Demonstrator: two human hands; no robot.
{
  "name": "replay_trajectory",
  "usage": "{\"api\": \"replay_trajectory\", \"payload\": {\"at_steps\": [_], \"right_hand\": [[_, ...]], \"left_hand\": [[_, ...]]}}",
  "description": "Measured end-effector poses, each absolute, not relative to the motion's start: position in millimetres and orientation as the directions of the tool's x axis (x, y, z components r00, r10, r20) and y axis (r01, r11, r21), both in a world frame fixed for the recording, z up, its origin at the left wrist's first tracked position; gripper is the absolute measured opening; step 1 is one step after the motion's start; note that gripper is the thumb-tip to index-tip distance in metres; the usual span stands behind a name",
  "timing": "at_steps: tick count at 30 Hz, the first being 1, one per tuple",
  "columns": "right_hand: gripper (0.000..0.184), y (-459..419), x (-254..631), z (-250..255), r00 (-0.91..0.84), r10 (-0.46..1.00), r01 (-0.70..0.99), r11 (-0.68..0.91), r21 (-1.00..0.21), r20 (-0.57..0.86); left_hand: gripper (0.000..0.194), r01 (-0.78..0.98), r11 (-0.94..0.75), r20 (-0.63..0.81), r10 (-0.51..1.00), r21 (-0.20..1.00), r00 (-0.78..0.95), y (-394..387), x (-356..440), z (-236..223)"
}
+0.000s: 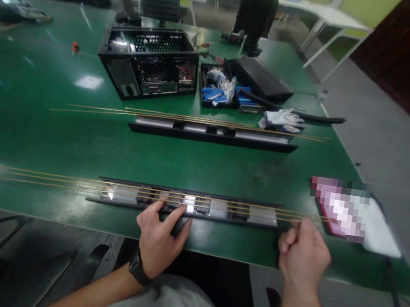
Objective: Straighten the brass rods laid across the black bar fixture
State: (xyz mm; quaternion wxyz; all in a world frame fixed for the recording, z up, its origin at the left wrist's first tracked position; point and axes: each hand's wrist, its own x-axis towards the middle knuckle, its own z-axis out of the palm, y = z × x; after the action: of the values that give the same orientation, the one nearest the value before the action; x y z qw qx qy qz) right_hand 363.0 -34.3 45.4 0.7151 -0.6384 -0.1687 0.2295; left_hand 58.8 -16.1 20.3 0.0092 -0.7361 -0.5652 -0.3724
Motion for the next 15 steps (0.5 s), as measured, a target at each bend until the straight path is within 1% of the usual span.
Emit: {"api": "replay_trajectory", "payload": {"at_steps": [5, 10, 15], "right_hand": [[0.044, -39.2, 364.6, 41.4, 0.814, 0.581, -0.085, 0.108, -0.99, -0.007], [0.052, -42.8, 365.8, 40.0, 0.798, 0.603, -0.094, 0.106, -0.99, -0.011], [0.056, -46.2, 368.5, 38.5, 0.78, 0.626, -0.101, 0.129, -0.986, 0.003]], "left_hand": [[0.03, 0.844, -0.349, 0.568, 0.82, 0.408, 0.065, -17.9, 59.7, 20.0], [0.033, 0.868, -0.328, 0.575, 0.816, 0.374, 0.06, -20.8, 62.5, 17.3], [0.035, 0.869, -0.325, 0.573, 0.817, 0.374, 0.058, -23.6, 63.0, 13.6]]}}
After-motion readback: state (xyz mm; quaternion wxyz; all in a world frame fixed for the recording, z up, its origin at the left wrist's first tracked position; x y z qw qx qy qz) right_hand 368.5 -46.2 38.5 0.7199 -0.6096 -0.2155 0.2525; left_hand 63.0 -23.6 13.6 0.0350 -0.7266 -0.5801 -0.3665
